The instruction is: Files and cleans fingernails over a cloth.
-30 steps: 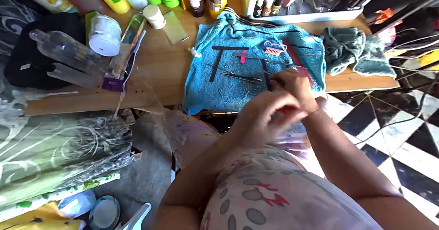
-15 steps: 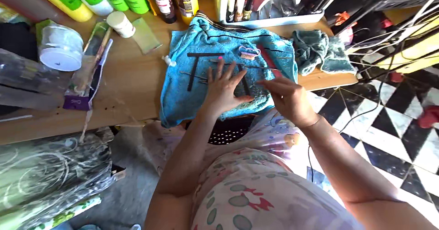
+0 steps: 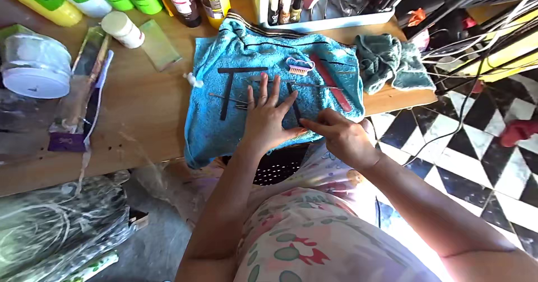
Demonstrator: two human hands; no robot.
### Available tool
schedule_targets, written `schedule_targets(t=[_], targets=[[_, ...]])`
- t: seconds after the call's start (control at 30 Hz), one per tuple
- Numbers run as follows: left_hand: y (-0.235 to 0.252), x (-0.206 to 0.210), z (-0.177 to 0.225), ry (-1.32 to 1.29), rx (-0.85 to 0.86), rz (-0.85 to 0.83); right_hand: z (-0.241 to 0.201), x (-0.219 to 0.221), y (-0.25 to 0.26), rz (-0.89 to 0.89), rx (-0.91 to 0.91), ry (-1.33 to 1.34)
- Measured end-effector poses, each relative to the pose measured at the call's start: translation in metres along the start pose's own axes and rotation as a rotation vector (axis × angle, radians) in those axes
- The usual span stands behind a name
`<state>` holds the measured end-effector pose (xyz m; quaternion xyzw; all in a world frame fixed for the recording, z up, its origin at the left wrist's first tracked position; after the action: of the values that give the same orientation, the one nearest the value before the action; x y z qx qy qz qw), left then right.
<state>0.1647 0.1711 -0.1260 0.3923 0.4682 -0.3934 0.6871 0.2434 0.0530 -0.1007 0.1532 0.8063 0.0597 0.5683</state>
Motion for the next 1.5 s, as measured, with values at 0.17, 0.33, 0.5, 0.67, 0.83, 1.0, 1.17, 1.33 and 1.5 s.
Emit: schedule_targets(t=[0.17,0.33,0.5,0.67,0.83,1.0,1.17,1.33,1.5], targets=[[0.0,0.002,-0.001,0.01,-0.002,-0.005,-0.006,0.005,0.006,-0.007,-0.011,-0.109],[0.0,0.004,-0.001,0.004,-0.017,-0.021,0.006,0.01,0.022,-0.04,0.085,-0.121],[0.0,0.002,-0.002,0.003,-0.011,-0.006,-0.006,-0.001,0.0,0.011,0.057,-0.063],[0.001,0.003,-0.002,0.006,-0.012,-0.009,-0.004,0.008,0.005,0.003,0.073,-0.124],[0.001,0.003,-0.002,-0.008,-0.037,-0.036,0.005,0.005,0.019,-0.051,0.122,-0.106],[0.0,0.001,-0.002,-0.005,-0.021,-0.007,-0.008,0.003,-0.004,-0.005,0.103,-0.113],[0.001,0.003,-0.002,-0.001,-0.012,-0.004,-0.003,0.009,0.007,0.015,0.104,-0.166],[0.001,0.003,-0.002,0.011,-0.03,-0.019,-0.004,0.001,0.004,0.008,0.09,-0.128],[0.001,0.002,-0.003,0.011,-0.01,0.015,-0.013,0.007,-0.006,0.037,0.058,-0.15]])
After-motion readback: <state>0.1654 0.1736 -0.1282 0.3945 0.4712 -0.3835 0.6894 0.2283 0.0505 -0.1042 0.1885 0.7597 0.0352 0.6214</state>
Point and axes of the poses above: each hand's wrist, its own y-axis towards the middle knuckle, its own x-axis out of the palm, z = x × y, the point moved 10 cm from there along y, towards the middle knuckle, and after that the axes turned 7 degrees about x, right-handed, at the moved point
